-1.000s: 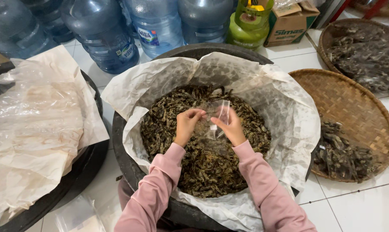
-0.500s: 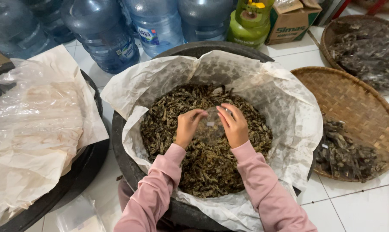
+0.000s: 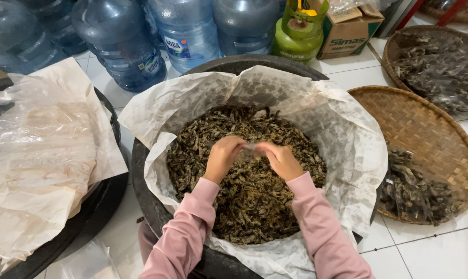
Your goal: The person sits at a large paper-lined basin filled with dried fish, scoops handfuls of dried fish into a small clear plastic bag, presses the bag closed, and places filled bags onto a woven bamboo tray beside the basin, repeating the cycle.
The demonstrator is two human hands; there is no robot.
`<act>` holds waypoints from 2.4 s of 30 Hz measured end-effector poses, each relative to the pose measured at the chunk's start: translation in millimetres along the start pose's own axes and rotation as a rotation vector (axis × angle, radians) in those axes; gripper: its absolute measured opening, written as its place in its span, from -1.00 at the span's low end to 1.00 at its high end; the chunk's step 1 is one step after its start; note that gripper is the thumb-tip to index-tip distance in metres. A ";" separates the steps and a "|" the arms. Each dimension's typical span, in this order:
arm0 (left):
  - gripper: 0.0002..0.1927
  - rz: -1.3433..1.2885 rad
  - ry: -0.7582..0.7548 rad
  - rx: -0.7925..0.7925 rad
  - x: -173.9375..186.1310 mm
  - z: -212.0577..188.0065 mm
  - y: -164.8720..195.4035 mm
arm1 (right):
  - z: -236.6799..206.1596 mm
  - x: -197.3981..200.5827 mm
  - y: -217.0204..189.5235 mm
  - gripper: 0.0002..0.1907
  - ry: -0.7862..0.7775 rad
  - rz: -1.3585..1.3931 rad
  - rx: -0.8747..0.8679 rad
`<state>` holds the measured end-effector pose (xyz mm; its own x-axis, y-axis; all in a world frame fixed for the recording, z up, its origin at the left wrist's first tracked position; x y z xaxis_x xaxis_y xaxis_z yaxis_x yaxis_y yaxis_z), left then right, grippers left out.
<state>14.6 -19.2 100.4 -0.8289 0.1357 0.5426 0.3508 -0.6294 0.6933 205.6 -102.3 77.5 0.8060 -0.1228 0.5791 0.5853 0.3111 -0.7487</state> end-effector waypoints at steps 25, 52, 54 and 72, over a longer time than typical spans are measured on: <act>0.10 -1.217 0.154 0.971 -9.1 2.5 -81.6 | 9.2 -29.4 -28.8 -0.29 -0.157 0.104 0.087; 0.04 -1.534 -0.306 0.759 -72.0 -21.7 -34.7 | 17.4 -53.0 -68.2 -0.37 0.080 -0.110 0.291; 0.09 -1.472 -0.327 0.734 -73.4 -19.6 -37.2 | 19.4 -49.3 -66.6 -0.32 0.086 -0.139 0.318; 0.19 -1.204 -0.400 0.669 -60.0 -1.2 -31.6 | 19.8 -35.4 -40.5 -0.19 0.072 -0.132 0.347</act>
<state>52.8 -8.3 45.4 -0.6267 0.5906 -0.5083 -0.2354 0.4783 0.8460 151.6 -91.9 93.7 0.7368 -0.2457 0.6299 0.6302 0.5870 -0.5082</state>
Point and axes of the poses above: each hand's wrist, its own z-axis towards the middle knuckle, its own x-axis out of the back of the hand, y = z × x, the point moved 3 cm from there along z, towards the middle knuckle, and after that the axes turned 13 degrees about x, right-handed, at the moved point
